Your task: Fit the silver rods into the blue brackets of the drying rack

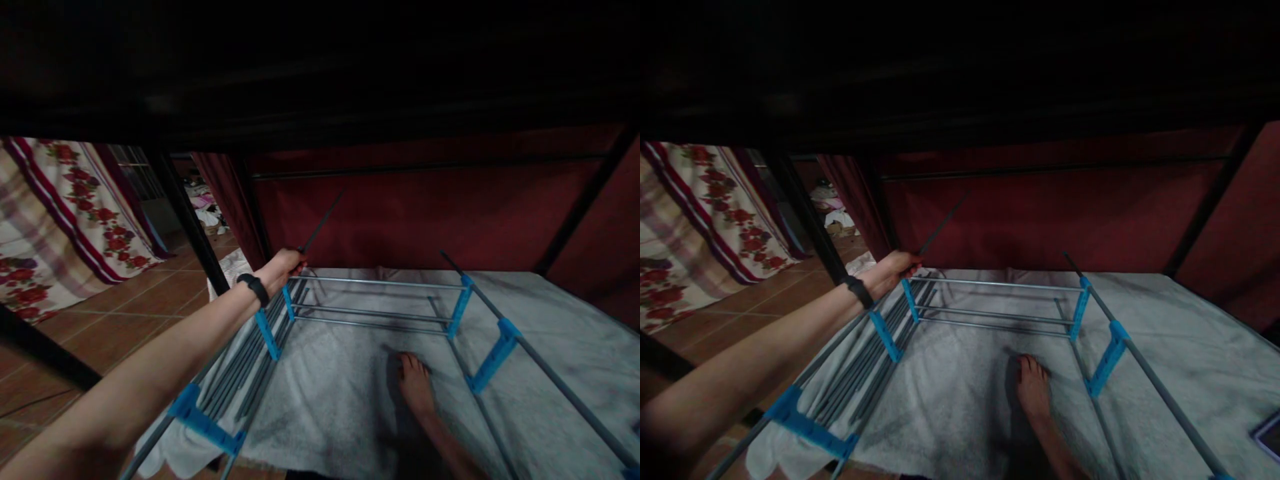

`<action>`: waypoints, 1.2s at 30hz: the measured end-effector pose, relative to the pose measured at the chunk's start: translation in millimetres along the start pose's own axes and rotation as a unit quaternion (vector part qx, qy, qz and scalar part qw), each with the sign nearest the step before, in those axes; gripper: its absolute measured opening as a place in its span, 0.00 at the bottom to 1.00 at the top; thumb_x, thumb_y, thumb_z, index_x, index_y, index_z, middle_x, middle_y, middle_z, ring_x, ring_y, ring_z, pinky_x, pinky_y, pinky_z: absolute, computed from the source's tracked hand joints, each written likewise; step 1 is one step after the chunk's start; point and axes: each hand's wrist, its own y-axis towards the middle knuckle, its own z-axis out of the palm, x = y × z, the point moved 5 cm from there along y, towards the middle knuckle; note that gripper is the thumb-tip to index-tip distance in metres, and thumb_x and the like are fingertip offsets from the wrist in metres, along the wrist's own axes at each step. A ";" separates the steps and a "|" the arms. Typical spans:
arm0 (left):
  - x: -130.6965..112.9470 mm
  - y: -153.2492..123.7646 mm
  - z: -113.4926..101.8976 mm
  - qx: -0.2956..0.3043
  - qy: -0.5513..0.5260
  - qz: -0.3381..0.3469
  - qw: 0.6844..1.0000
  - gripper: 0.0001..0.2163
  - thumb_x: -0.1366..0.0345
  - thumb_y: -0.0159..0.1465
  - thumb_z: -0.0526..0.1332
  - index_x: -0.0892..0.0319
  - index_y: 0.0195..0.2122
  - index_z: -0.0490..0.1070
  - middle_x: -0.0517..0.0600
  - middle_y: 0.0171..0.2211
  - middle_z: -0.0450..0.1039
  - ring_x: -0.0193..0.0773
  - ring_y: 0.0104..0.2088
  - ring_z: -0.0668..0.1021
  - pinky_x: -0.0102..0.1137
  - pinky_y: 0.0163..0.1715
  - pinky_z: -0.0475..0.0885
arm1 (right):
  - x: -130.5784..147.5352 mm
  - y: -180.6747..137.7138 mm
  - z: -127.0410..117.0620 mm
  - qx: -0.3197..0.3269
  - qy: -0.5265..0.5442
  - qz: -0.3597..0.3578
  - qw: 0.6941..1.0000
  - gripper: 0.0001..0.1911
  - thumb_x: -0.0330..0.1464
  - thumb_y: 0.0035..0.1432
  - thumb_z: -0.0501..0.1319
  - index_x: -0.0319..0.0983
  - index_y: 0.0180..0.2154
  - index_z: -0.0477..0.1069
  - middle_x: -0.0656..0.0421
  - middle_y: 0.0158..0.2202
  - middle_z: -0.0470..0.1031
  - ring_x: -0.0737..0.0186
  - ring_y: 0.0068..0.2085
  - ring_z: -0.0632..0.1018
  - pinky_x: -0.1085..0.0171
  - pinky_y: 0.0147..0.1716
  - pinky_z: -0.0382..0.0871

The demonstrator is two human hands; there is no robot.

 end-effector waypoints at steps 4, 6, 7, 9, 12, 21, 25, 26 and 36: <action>21.4 -19.2 65.4 0.013 -0.028 -0.027 0.999 0.11 0.67 0.68 0.67 0.57 0.29 0.68 0.42 0.19 0.64 0.29 0.19 0.64 0.27 0.22 0.57 | 2.0 1.0 -3.4 0.024 -0.011 -0.004 1.000 0.24 0.22 0.66 0.52 0.40 0.55 0.81 0.45 0.56 0.85 0.44 0.55 0.84 0.51 0.56 0.74; 39.5 -38.9 95.1 0.024 -0.051 -0.016 0.998 0.11 0.61 0.70 0.67 0.55 0.32 0.69 0.40 0.20 0.63 0.30 0.20 0.64 0.27 0.23 0.57 | 2.0 1.8 -2.9 0.030 -0.009 -0.002 0.999 0.24 0.23 0.67 0.52 0.39 0.55 0.82 0.43 0.56 0.85 0.43 0.55 0.84 0.51 0.56 0.74; 51.0 -51.2 107.4 0.039 -0.075 0.002 0.996 0.12 0.56 0.71 0.67 0.55 0.34 0.70 0.40 0.20 0.63 0.31 0.20 0.63 0.27 0.23 0.57 | 1.5 2.4 -2.4 0.028 -0.006 0.002 1.000 0.24 0.22 0.66 0.53 0.39 0.55 0.82 0.43 0.55 0.85 0.43 0.55 0.84 0.51 0.56 0.74; 83.6 -78.4 122.6 0.059 -0.092 0.026 0.994 0.16 0.49 0.68 0.70 0.55 0.35 0.72 0.40 0.21 0.64 0.32 0.21 0.64 0.28 0.24 0.60 | -0.2 4.3 -1.8 0.012 0.003 0.016 1.000 0.25 0.22 0.65 0.54 0.41 0.55 0.82 0.46 0.53 0.86 0.44 0.54 0.85 0.52 0.55 0.74; 142.0 -118.3 119.9 0.049 -0.046 0.071 0.995 0.16 0.46 0.66 0.68 0.54 0.37 0.75 0.42 0.23 0.66 0.37 0.25 0.70 0.30 0.28 0.65 | -2.4 7.5 -1.1 -0.011 0.023 0.039 0.999 0.26 0.20 0.62 0.55 0.43 0.54 0.83 0.48 0.51 0.87 0.45 0.54 0.86 0.54 0.54 0.75; 243.5 -182.9 60.6 0.004 0.168 0.115 0.979 0.13 0.51 0.70 0.59 0.51 0.44 0.79 0.51 0.36 0.86 0.49 0.32 0.85 0.40 0.36 0.79 | -0.4 13.3 -9.1 0.032 0.078 0.116 0.990 0.25 0.21 0.60 0.58 0.41 0.55 0.81 0.49 0.55 0.86 0.46 0.58 0.85 0.54 0.61 0.75; 261.1 -197.4 54.5 0.009 0.201 0.149 0.968 0.13 0.54 0.73 0.58 0.51 0.45 0.80 0.54 0.39 0.89 0.51 0.36 0.89 0.41 0.39 0.83 | -7.4 19.0 -13.8 -0.009 0.218 0.166 0.962 0.19 0.27 0.57 0.59 0.44 0.48 0.80 0.52 0.49 0.87 0.46 0.56 0.85 0.50 0.63 0.77; 264.4 -200.6 54.2 0.012 0.209 0.163 0.964 0.13 0.55 0.73 0.58 0.51 0.45 0.81 0.54 0.39 0.89 0.51 0.36 0.89 0.41 0.40 0.84 | -10.4 20.6 -14.3 -0.024 0.266 0.188 0.945 0.16 0.29 0.56 0.60 0.44 0.46 0.80 0.52 0.48 0.86 0.46 0.55 0.84 0.49 0.64 0.76; 284.5 -217.8 41.2 0.046 0.302 0.262 0.915 0.16 0.60 0.77 0.54 0.51 0.47 0.83 0.54 0.40 0.88 0.50 0.39 0.90 0.40 0.42 0.84 | -22.3 44.5 -25.3 -0.113 0.585 0.354 0.721 0.10 0.40 0.51 0.67 0.47 0.36 0.73 0.63 0.32 0.83 0.57 0.34 0.82 0.59 0.38 0.80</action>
